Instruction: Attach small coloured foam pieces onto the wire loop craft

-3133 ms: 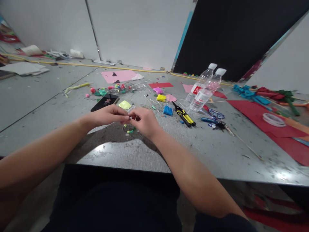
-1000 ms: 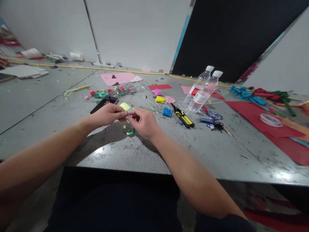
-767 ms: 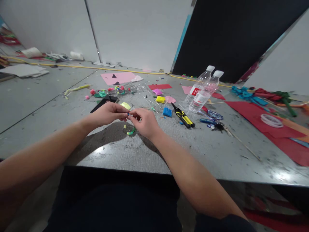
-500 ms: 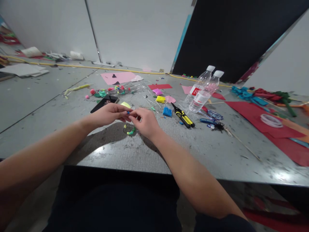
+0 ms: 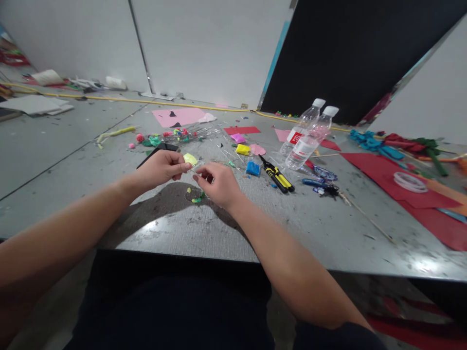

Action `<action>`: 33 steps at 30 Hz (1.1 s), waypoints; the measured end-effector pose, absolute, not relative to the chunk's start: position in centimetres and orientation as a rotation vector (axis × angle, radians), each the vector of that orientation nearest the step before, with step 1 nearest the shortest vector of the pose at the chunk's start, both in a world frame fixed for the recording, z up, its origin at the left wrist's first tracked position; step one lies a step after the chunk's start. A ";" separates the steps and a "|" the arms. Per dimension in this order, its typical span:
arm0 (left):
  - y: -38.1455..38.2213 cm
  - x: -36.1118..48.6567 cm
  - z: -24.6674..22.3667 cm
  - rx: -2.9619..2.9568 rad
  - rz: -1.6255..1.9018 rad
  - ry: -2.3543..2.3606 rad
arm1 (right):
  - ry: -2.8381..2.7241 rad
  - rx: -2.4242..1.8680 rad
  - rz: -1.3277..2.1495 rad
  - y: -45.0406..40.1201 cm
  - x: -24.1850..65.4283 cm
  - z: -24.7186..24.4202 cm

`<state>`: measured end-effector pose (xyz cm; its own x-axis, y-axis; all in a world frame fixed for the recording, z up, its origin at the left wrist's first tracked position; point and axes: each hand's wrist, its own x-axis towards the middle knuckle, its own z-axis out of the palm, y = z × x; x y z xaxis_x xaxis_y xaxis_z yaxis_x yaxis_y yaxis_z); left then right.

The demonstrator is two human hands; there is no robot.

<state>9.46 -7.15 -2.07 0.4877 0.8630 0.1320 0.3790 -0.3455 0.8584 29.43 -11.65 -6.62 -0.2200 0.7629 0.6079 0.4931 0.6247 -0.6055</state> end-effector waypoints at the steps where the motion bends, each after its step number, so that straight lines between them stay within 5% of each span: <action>1: -7.2 9.5 -2.0 1.931 0.767 1.030 | -1.879 -0.998 0.348 -11.7 29.4 -6.6; 15: -6.9 10.2 -2.9 1.486 0.775 0.883 | -1.872 -1.021 0.368 -11.7 29.4 -6.7; 33: -6.8 9.7 -2.7 1.784 0.879 1.054 | -1.894 -1.072 0.373 -11.7 29.4 -6.8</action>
<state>9.70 -6.82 -2.70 0.3941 0.9083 0.1400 0.3011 -0.2715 0.9141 29.45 -11.67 -6.79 -0.2195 0.8000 0.5584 0.5282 0.5787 -0.6214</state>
